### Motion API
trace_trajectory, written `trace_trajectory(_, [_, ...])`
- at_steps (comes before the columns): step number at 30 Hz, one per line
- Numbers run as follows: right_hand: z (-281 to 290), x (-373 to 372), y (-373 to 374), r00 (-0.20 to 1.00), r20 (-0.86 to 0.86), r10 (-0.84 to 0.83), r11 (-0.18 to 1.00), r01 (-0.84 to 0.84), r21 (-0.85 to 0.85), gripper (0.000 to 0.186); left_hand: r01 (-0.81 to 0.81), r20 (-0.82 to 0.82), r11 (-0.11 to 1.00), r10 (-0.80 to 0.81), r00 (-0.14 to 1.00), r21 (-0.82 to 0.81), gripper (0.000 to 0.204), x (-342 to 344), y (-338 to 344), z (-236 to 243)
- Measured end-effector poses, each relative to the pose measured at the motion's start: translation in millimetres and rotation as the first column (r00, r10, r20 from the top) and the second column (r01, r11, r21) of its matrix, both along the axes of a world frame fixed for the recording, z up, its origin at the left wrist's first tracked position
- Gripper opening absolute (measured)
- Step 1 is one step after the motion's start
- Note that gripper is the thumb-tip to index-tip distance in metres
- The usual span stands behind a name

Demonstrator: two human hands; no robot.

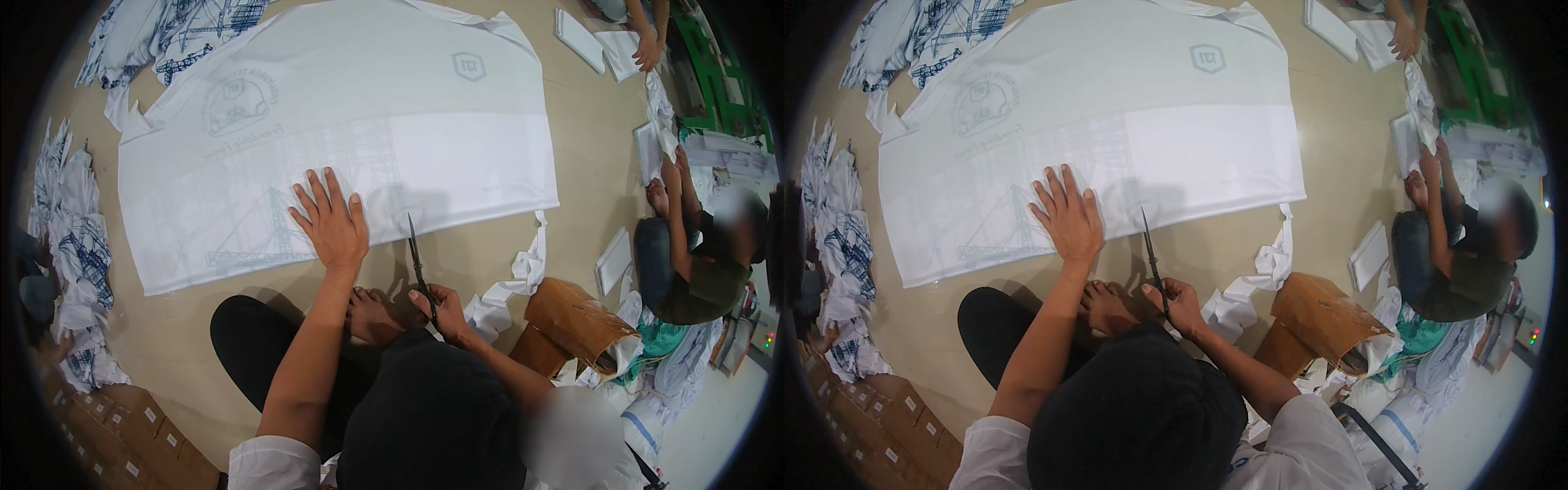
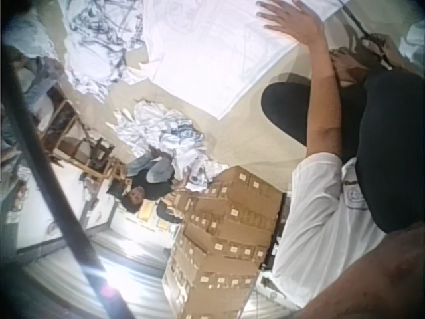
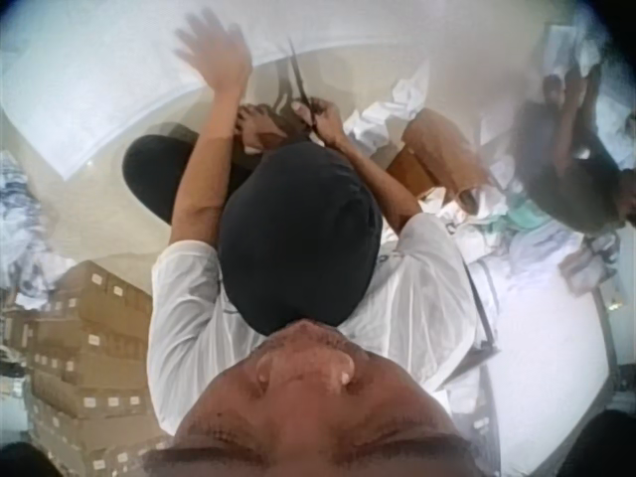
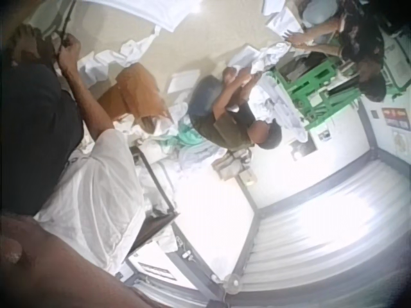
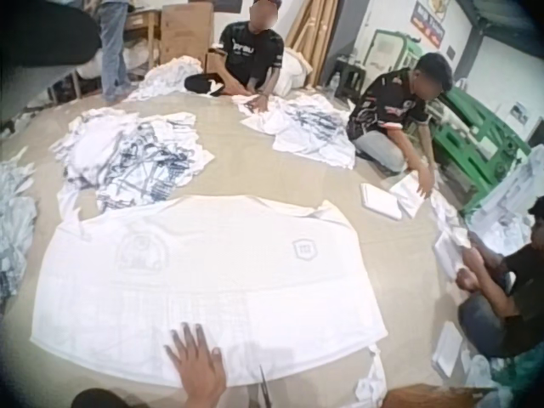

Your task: The person cuts a large white fabric sheet with a printed design using scissors. They trim the edges and shape the fabric while sitting on the floor.

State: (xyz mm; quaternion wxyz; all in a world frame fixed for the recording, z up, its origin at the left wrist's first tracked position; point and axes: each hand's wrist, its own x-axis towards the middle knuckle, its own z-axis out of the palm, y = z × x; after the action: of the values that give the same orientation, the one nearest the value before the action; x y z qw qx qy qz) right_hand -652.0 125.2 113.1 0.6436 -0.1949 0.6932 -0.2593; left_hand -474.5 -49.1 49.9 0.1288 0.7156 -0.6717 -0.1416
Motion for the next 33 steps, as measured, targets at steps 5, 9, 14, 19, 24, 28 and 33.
trace_trajectory(5, [-6, -3, 6, 0.999, -0.036, 0.022, 1.0, -0.021, 0.007, 0.049, 0.002, 0.016, 1.0, -0.002, 1.0, 0.008, 0.068, -1, -1, 0])
trace_trajectory(9, [-1, -2, 4, 0.997, -0.073, 0.034, 0.999, -0.036, -0.019, 0.048, 0.001, 0.023, 1.0, -0.001, 1.0, 0.019, 0.067, 0, 0, 0])
trace_trajectory(14, [-7, -2, 10, 0.997, -0.072, 0.003, 0.999, -0.006, -0.044, 0.047, 0.003, 0.027, 1.0, -0.004, 1.0, 0.02, 0.067, -2, 0, 0])
trace_trajectory(19, [-9, -4, 12, 0.996, -0.078, 0.039, 0.999, -0.042, -0.031, 0.045, -0.002, 0.01, 0.999, 0.001, 1.0, 0.049, 0.068, -1, -1, 3])
trace_trajectory(24, [-4, -1, -2, 0.999, -0.032, -0.017, 1.0, 0.017, 0.004, 0.044, 0.002, 0.007, 0.999, -0.003, 1.0, 0.041, 0.067, 1, -1, 4])
trace_trajectory(28, [-8, -3, -12, 0.999, -0.046, 0.007, 1.0, -0.008, -0.026, 0.044, 0.0, 0.003, 0.999, 0.0, 1.0, 0.039, 0.067, 1, 0, 3])
trace_trajectory(33, [-13, -1, -18, 1.0, -0.027, -0.016, 0.999, 0.014, -0.053, 0.044, 0.001, 0.009, 0.999, -0.001, 1.0, 0.037, 0.068, 0, 0, 1])
